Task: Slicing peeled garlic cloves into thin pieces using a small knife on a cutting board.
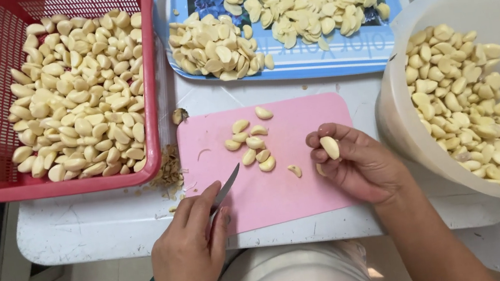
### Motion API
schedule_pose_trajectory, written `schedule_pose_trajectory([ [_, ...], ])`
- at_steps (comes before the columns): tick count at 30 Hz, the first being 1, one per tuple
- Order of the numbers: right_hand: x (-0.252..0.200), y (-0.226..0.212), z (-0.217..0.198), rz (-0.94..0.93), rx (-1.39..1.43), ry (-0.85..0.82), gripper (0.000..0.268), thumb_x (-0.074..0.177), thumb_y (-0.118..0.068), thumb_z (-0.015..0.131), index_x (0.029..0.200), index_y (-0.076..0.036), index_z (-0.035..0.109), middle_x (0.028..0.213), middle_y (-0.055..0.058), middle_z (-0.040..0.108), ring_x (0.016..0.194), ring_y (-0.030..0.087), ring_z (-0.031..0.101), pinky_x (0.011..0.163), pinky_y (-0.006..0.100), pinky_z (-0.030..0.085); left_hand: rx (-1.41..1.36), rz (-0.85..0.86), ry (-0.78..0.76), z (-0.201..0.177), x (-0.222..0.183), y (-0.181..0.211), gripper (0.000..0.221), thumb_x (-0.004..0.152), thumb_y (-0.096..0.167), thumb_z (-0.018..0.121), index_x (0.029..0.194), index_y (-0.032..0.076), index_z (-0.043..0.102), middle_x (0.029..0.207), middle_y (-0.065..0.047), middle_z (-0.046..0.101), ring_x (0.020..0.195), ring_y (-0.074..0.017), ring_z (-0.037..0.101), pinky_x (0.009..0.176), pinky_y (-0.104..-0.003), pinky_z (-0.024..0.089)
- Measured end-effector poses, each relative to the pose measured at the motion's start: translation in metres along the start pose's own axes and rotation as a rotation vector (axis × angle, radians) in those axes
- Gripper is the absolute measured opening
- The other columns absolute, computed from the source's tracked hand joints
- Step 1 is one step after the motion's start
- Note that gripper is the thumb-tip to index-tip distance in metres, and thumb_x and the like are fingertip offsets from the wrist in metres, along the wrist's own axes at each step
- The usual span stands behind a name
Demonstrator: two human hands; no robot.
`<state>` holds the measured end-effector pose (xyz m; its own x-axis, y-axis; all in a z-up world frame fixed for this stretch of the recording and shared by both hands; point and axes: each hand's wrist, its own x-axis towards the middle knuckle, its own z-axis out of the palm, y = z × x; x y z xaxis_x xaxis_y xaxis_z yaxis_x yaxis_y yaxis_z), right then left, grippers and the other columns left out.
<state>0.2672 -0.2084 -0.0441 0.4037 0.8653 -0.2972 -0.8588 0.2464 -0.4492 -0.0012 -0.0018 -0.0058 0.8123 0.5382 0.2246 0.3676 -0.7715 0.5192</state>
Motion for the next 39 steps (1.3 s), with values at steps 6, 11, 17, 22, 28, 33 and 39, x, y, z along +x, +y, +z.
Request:
schedule_pose_trajectory([
  [6,0.0,-0.01,0.02,-0.035,-0.08,0.099,0.027,0.106,-0.014,0.062,0.125,0.005,0.061,0.118,0.024,0.062,0.093,0.026,0.061,0.069,0.023,0.053,-0.014,0.01,-0.001,-0.002,-0.001,-0.002,0.038,0.101,0.028,0.065,0.138,0.022,0.066,0.105,0.006,0.069,0.079,-0.0171,0.069,0.05,-0.039,0.055],
  [11,-0.025,-0.021,0.053,-0.22,-1.028,0.295,0.017,0.098,-0.008,0.069,0.114,-0.005,0.075,0.113,0.009,0.074,0.098,0.014,0.068,0.08,0.024,0.049,0.012,-0.009,-0.009,-0.004,-0.004,-0.007,0.038,0.101,0.028,0.066,0.139,0.021,0.067,0.107,0.004,0.069,0.08,-0.0185,0.069,0.051,-0.04,0.056],
  [17,-0.039,0.004,0.055,-0.277,-1.797,0.365,0.023,0.087,-0.019,0.083,0.109,-0.013,0.084,0.102,0.001,0.078,0.086,0.011,0.07,0.075,0.025,0.051,-0.003,-0.012,-0.028,-0.003,-0.002,-0.006,0.038,0.101,0.027,0.066,0.139,0.021,0.066,0.105,0.004,0.068,0.078,-0.0181,0.068,0.049,-0.04,0.054],
  [22,-0.039,0.01,0.064,-0.367,-1.826,0.367,0.031,0.093,-0.023,0.077,0.122,-0.011,0.08,0.093,-0.001,0.074,0.063,0.013,0.053,0.069,0.026,0.046,-0.007,0.013,-0.02,-0.004,0.002,0.003,0.038,0.101,0.028,0.067,0.139,0.022,0.066,0.106,0.004,0.068,0.081,-0.0184,0.069,0.051,-0.04,0.055],
  [28,-0.032,0.012,0.036,-0.087,-0.574,0.329,0.035,0.103,-0.004,0.057,0.135,0.004,0.07,0.1,0.024,0.067,0.077,0.019,0.056,0.06,0.022,0.037,-0.068,0.076,0.007,-0.007,0.01,0.016,0.035,0.102,0.022,0.066,0.137,0.018,0.067,0.103,0.003,0.068,0.081,-0.0154,0.069,0.053,-0.035,0.054],
  [33,-0.014,0.019,0.035,-0.005,-0.397,0.367,0.035,0.099,-0.008,0.062,0.134,-0.001,0.066,0.099,0.024,0.069,0.071,0.013,0.054,0.051,0.013,0.034,-0.103,0.133,0.01,-0.008,0.013,0.025,0.034,0.102,0.022,0.064,0.136,0.017,0.066,0.106,0.002,0.068,0.08,-0.0174,0.07,0.053,-0.036,0.054],
  [39,0.013,0.02,0.048,-0.087,-0.58,0.327,0.025,0.098,-0.006,0.068,0.123,-0.002,0.067,0.099,0.013,0.069,0.072,0.016,0.057,0.052,0.017,0.037,-0.104,0.083,-0.02,-0.009,0.01,0.021,0.034,0.103,0.024,0.063,0.137,0.017,0.066,0.107,0.003,0.069,0.083,-0.0169,0.071,0.052,-0.038,0.055],
])
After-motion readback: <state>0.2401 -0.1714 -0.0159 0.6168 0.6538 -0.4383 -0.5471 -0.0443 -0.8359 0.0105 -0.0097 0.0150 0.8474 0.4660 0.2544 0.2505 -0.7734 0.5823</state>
